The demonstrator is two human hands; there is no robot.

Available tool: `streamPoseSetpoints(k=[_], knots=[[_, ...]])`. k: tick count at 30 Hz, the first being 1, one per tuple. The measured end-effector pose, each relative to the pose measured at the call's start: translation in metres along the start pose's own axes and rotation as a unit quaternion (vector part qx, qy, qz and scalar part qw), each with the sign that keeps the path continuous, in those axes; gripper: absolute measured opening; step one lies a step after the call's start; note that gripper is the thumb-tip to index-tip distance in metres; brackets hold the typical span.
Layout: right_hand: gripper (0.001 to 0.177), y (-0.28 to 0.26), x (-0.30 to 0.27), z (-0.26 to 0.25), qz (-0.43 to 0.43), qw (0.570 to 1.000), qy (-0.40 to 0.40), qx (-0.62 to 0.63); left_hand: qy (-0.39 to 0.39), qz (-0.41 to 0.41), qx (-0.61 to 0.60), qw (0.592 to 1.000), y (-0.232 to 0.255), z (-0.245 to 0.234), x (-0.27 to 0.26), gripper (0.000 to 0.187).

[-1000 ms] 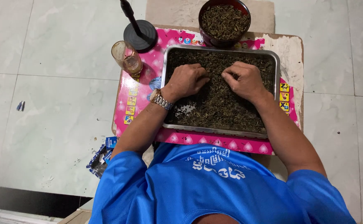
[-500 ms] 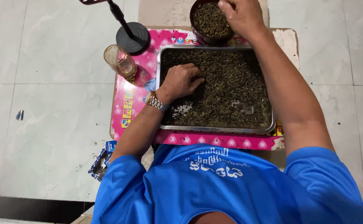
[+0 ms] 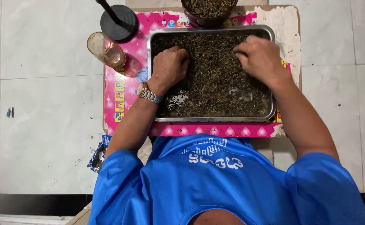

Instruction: Sorting through dried tea leaves in a metal tray to remove stems and debris by hand

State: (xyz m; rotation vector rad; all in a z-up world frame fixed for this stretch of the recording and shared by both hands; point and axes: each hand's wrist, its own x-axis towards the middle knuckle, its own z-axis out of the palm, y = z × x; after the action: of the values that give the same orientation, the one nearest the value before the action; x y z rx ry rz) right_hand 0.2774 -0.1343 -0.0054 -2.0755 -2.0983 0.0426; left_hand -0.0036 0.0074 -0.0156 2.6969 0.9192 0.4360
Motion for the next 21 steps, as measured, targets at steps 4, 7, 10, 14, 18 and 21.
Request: streamPoseSetpoints(k=[4,7,10,14,18,21], knots=[[0.024,-0.004,0.000,-0.012,0.075,0.994,-0.072,0.014,-0.004,0.002,-0.004,1.000,-0.003,0.002,0.000,0.016],[0.025,-0.007,-0.007,-0.006,0.061,0.995,-0.078,0.019,-0.013,-0.008,-0.007,1.000,-0.001,-0.002,0.000,0.017],[0.018,-0.011,-0.013,0.001,0.036,0.999,-0.026,-0.016,-0.011,-0.011,-0.011,1.000,0.001,-0.002,0.001,0.018],[0.020,-0.019,-0.017,0.006,0.029,0.999,-0.017,0.001,-0.013,-0.029,-0.014,0.999,0.001,-0.003,0.000,0.014],[0.013,-0.029,-0.012,-0.001,0.007,1.000,0.022,0.006,-0.019,-0.052,-0.022,0.998,0.000,0.001,0.004,0.010],[0.015,-0.038,-0.016,-0.014,0.012,1.000,0.027,0.004,-0.016,-0.046,-0.029,0.998,-0.001,0.000,0.002,0.011]])
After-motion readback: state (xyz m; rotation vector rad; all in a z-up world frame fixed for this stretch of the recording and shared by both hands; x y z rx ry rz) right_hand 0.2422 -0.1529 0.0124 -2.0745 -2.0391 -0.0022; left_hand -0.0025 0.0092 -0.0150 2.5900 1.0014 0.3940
